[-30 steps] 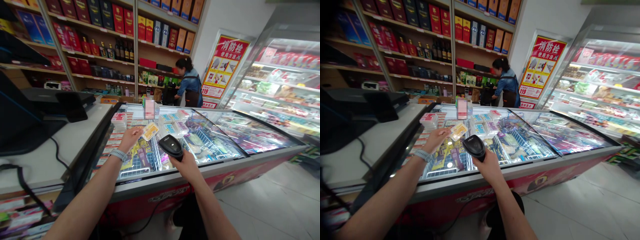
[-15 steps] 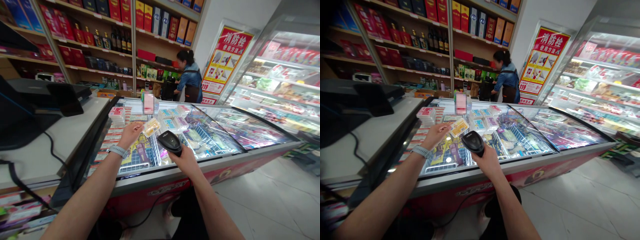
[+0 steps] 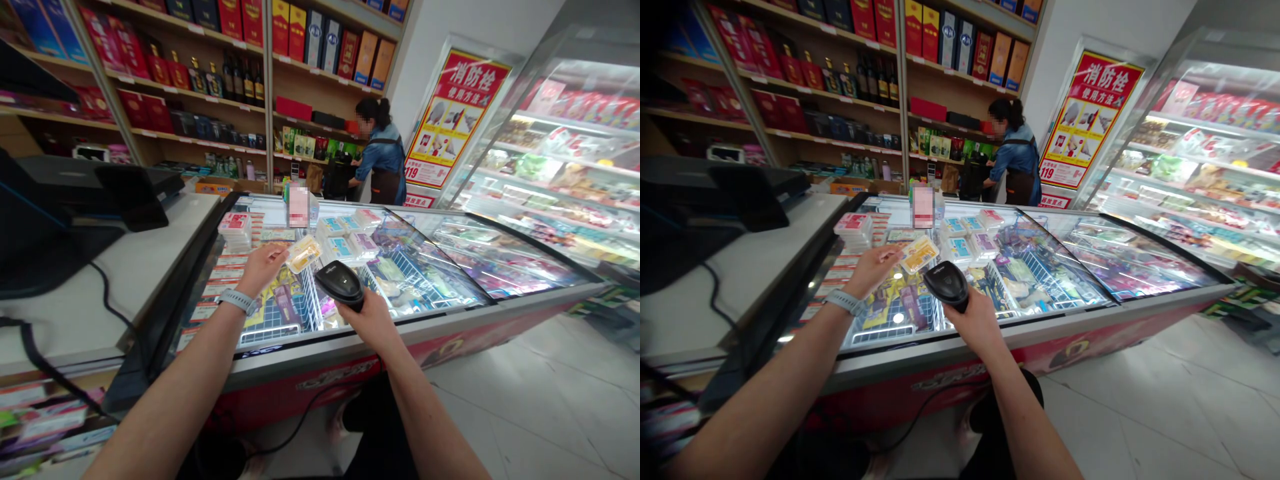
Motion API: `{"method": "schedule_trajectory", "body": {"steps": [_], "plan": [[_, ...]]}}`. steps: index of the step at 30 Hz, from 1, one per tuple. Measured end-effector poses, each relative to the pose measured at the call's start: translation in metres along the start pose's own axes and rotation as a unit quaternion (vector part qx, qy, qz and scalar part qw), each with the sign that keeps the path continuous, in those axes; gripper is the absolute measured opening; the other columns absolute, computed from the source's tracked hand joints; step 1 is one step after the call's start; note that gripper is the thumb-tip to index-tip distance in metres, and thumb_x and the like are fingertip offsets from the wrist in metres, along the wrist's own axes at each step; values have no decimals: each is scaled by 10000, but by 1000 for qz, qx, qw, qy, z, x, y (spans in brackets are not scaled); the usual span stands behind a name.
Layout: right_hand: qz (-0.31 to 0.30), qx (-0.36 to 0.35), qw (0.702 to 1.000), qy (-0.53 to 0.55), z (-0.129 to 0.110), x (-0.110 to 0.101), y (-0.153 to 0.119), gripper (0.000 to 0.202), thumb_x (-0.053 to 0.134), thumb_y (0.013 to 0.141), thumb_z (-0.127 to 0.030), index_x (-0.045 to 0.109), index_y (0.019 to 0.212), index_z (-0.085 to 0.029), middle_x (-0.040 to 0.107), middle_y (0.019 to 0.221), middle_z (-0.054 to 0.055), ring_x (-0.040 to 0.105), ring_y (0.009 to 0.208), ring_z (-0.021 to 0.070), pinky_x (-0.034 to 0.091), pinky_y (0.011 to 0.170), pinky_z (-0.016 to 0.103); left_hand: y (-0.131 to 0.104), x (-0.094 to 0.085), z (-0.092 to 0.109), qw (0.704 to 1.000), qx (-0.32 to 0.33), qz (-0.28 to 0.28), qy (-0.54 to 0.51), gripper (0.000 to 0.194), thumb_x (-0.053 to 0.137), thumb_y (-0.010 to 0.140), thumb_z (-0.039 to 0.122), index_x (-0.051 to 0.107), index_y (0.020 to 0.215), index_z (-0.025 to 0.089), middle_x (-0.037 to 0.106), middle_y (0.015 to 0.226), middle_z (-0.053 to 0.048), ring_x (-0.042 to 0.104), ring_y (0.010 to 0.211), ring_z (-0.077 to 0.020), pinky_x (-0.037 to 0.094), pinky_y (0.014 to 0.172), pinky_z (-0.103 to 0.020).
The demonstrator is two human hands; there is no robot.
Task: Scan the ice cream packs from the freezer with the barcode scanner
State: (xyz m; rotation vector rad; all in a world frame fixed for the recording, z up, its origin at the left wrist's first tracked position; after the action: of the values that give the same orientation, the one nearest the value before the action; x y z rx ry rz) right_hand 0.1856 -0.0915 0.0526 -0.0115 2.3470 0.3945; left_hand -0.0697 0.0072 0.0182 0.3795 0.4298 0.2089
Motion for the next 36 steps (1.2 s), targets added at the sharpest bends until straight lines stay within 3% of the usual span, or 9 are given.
{"method": "schedule_trajectory", "body": {"steps": [16, 23, 29, 36], "plan": [[3, 10, 1000, 15, 2, 0, -4, 181, 641, 752, -326, 670, 829, -164, 698, 732, 49, 642, 701, 203, 437, 625, 273, 0, 1, -4, 1000, -15, 2, -22, 365, 595, 763, 480, 715, 864, 151, 721, 853, -73, 640, 799, -214, 498, 727, -315], [7, 31, 998, 62, 8, 2, -5, 204, 661, 755, -355, 648, 834, -166, 667, 695, 39, 617, 660, 191, 451, 622, 292, -1, -4, -3, 997, -41, 32, -58, 336, 651, 710, 471, 725, 821, 163, 717, 801, -66, 637, 723, -204, 494, 661, -306], [-68, 113, 945, 299, 29, 20, -8, 321, 690, 762, -450, 617, 816, -143, 589, 592, 3, 530, 496, 128, 447, 512, 272, 2, -25, -11, 980, -74, 149, -105, 349, 617, 723, 474, 701, 823, 151, 660, 689, -33, 585, 612, -150, 472, 586, -268], [-74, 150, 887, 431, 38, 19, -16, 383, 755, 732, -452, 626, 905, -136, 599, 601, -15, 542, 484, 108, 431, 485, 236, 16, -85, -33, 937, -131, 312, -86, 384, 531, 779, 487, 630, 846, 122, 547, 607, 2, 462, 498, -93, 426, 502, -236]]}}
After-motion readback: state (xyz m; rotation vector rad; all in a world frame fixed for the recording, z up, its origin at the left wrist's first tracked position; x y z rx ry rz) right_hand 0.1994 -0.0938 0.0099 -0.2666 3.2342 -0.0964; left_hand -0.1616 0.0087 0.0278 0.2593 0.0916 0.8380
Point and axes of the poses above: each hand's wrist, its own y-axis towards the middle knuckle, its own x-axis out of the palm, z = x × y, the point moved 6 cm from there along y, towards the middle knuckle
